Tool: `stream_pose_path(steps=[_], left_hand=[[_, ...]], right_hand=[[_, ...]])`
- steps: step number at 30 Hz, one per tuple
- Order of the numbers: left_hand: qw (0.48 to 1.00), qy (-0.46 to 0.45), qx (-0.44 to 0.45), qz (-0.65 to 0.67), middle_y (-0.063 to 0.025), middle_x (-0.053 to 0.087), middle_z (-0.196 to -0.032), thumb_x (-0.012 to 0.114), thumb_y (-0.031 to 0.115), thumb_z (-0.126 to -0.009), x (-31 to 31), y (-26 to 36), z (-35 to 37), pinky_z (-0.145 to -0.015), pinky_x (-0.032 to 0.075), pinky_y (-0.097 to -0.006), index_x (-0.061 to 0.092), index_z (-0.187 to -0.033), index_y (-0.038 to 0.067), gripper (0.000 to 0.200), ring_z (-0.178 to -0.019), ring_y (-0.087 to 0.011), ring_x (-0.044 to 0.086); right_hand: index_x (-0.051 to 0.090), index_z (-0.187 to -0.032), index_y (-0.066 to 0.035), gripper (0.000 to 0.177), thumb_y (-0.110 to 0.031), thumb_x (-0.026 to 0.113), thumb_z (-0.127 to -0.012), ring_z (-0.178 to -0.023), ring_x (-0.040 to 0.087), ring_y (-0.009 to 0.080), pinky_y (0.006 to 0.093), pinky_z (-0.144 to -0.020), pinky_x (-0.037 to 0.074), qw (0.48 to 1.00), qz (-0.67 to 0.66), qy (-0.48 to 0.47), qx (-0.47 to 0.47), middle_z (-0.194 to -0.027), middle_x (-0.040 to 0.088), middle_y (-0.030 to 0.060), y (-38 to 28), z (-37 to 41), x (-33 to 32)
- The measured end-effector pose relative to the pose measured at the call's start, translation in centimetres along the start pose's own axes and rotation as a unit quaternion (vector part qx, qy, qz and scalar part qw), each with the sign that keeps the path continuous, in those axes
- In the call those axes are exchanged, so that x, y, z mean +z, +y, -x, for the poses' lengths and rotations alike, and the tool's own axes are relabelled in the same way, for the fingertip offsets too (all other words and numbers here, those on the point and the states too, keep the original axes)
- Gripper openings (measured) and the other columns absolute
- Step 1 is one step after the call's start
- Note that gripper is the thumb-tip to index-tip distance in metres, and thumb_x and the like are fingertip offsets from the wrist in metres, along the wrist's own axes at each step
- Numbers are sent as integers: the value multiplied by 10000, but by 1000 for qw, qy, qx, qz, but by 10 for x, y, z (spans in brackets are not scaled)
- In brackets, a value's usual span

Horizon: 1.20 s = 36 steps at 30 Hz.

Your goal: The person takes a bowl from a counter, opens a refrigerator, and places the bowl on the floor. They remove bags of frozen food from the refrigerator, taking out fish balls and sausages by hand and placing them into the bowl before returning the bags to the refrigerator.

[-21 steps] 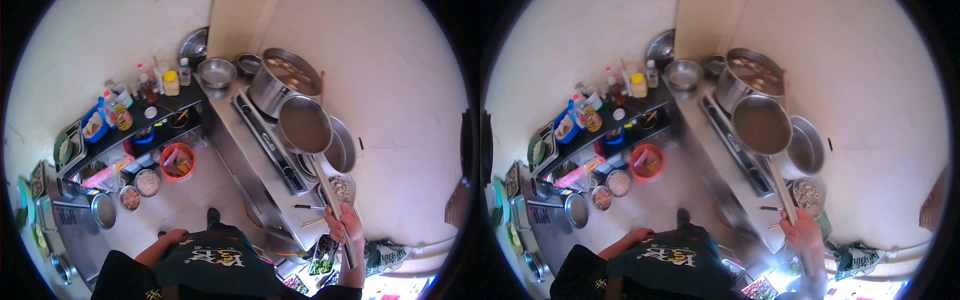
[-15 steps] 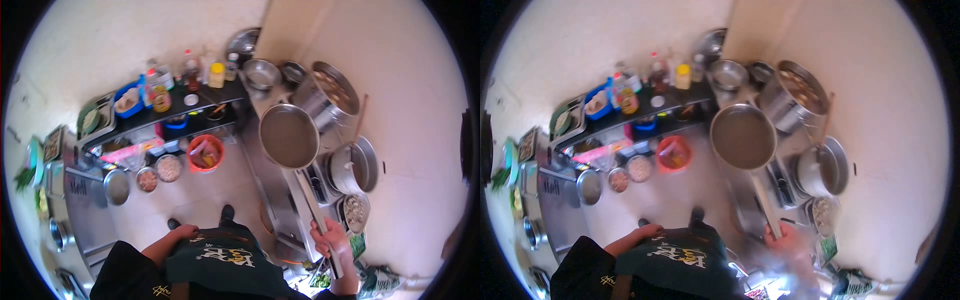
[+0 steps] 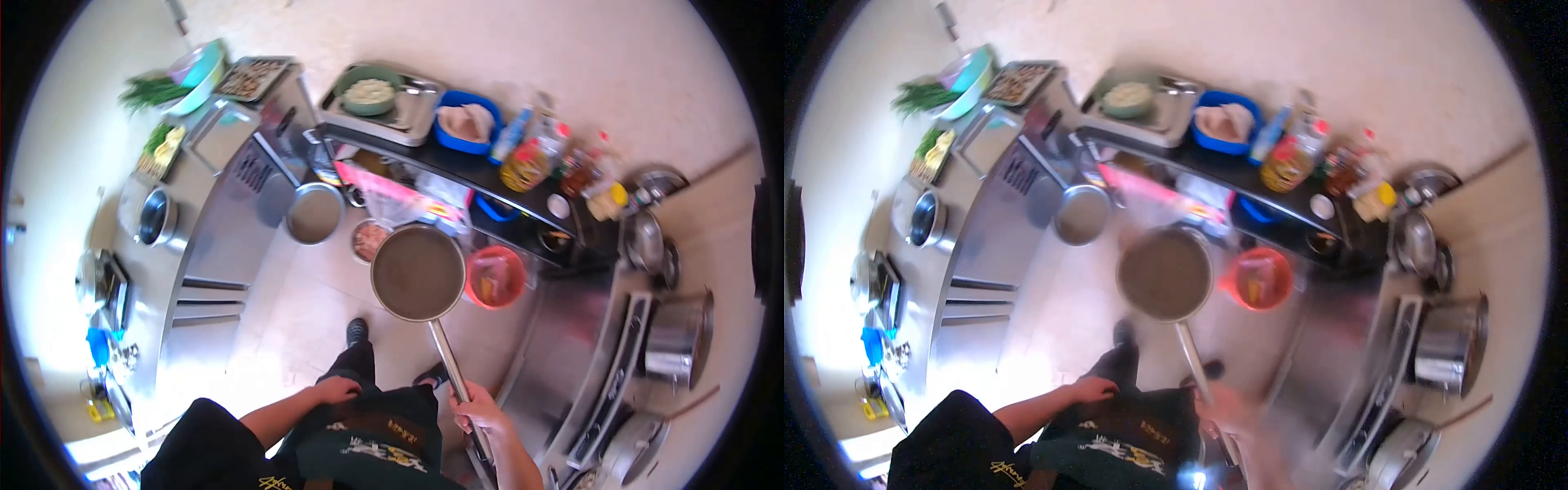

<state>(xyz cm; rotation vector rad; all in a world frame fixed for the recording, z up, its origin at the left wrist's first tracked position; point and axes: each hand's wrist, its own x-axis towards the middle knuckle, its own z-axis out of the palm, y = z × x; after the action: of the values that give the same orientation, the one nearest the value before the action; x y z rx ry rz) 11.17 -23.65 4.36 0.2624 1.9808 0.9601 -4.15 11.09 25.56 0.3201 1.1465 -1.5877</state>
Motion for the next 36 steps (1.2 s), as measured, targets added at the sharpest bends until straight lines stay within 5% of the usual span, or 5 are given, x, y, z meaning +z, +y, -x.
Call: stream_pose_path(steps=[12,19,21,28,36], left_hand=[[973,124,45,190,-182,638,-1041,530,277,-885,44,-56,43,-926,437,-452,599,-1125,70,325,-976,-370,585],[955,107,-8,277,-165,626,-1103,516,321,-910,41,-62,53,-1012,405,-442,567,-1174,75,364,-1051,-353,577],[929,206,-22,307,-161,639,-1051,583,280,-850,24,-60,63,-990,409,-443,600,-1100,65,329,-1040,-309,585],[876,350,-26,332,-145,633,-982,575,268,-859,7,-67,68,-894,443,-449,611,-1054,70,280,-958,-320,586],[910,217,-55,349,-145,625,-1114,516,336,-912,9,-73,61,-1006,412,-440,570,-1185,109,359,-1074,-339,573]], right_hand=[[433,-907,-60,321,79,428,-618,-370,431,167,325,-301,358,991,93,-33,92,-632,437,59,47,-440,17],[442,-870,-43,201,-11,473,-674,-347,416,172,323,-303,364,973,224,-50,9,-549,411,49,74,-656,-1],[446,-870,-48,173,-31,481,-701,-349,410,169,316,-313,368,971,230,-56,12,-547,411,40,75,-706,-7],[463,-843,-74,46,-112,487,-856,-426,423,149,296,-377,386,974,200,71,79,-569,431,23,70,-806,29],[488,-724,-60,163,-125,534,-866,-435,479,171,319,-402,424,946,283,155,39,-566,479,40,68,-832,48]])
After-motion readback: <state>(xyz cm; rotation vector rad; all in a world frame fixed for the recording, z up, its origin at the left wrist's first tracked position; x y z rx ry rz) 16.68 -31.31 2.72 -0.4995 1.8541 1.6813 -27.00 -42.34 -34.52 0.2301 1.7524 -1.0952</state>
